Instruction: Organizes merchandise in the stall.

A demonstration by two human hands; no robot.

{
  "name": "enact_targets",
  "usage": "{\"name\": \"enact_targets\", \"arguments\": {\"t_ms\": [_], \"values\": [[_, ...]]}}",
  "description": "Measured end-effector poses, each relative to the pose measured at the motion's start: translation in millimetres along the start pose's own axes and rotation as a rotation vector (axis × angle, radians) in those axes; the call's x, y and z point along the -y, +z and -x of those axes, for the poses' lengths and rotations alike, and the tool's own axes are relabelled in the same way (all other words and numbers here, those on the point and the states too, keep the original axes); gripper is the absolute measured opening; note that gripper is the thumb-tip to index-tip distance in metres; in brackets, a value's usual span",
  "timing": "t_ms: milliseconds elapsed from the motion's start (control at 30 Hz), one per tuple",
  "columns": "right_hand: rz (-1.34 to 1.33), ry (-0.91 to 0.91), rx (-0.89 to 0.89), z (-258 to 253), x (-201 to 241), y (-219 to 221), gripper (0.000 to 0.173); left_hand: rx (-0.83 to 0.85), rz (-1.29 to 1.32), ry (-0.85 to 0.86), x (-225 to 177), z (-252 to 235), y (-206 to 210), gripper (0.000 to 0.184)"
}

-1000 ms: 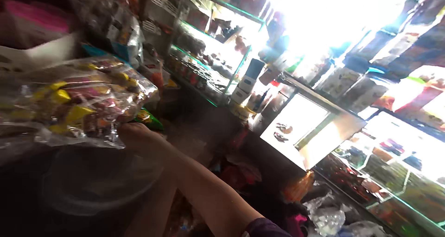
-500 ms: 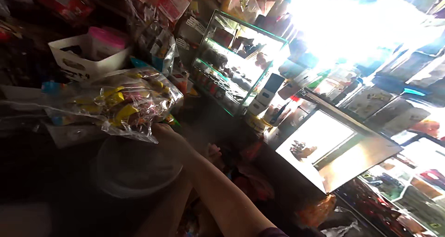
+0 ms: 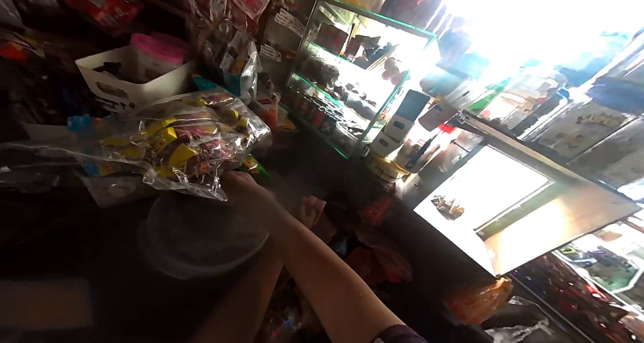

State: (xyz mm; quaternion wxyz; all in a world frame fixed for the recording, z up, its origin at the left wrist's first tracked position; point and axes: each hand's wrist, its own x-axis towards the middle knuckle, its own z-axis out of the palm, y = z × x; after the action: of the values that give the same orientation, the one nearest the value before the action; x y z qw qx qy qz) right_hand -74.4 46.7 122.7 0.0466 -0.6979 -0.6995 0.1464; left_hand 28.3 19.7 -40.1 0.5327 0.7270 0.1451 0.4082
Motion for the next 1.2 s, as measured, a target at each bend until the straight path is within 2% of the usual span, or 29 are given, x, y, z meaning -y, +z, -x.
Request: {"name": "enact_targets", "arguments": {"t_ms": [200,300,367,1033,1200], "values": [[-0.013,-0.091,-0.138,-19.1,-23.6,24.0,0.018,0.146,-0.190,-0.161,-53.1,12.1,-18.1,0.046],[0.000,-0.048,-0.002,-9.0,-9.1,3.6,0.026,0.238,-0.177,-0.264,-72.3,15.2,-23.0,0.044],[0.004,-0.069,0.010,-4.2,-6.4,-1.8,0.028,0.243,-0.190,-0.314,-79.4,16.2,-23.4,0.047],[-0.001,-0.158,-0.048,-13.6,-16.3,4.2,0.027,0.286,-0.259,-0.290,-68.2,8.6,-20.5,0.042],[0.007,-0.102,0.027,-5.0,-7.5,-5.8,0.029,0.300,-0.261,-0.319,-73.8,9.5,-25.1,0.042]]}}
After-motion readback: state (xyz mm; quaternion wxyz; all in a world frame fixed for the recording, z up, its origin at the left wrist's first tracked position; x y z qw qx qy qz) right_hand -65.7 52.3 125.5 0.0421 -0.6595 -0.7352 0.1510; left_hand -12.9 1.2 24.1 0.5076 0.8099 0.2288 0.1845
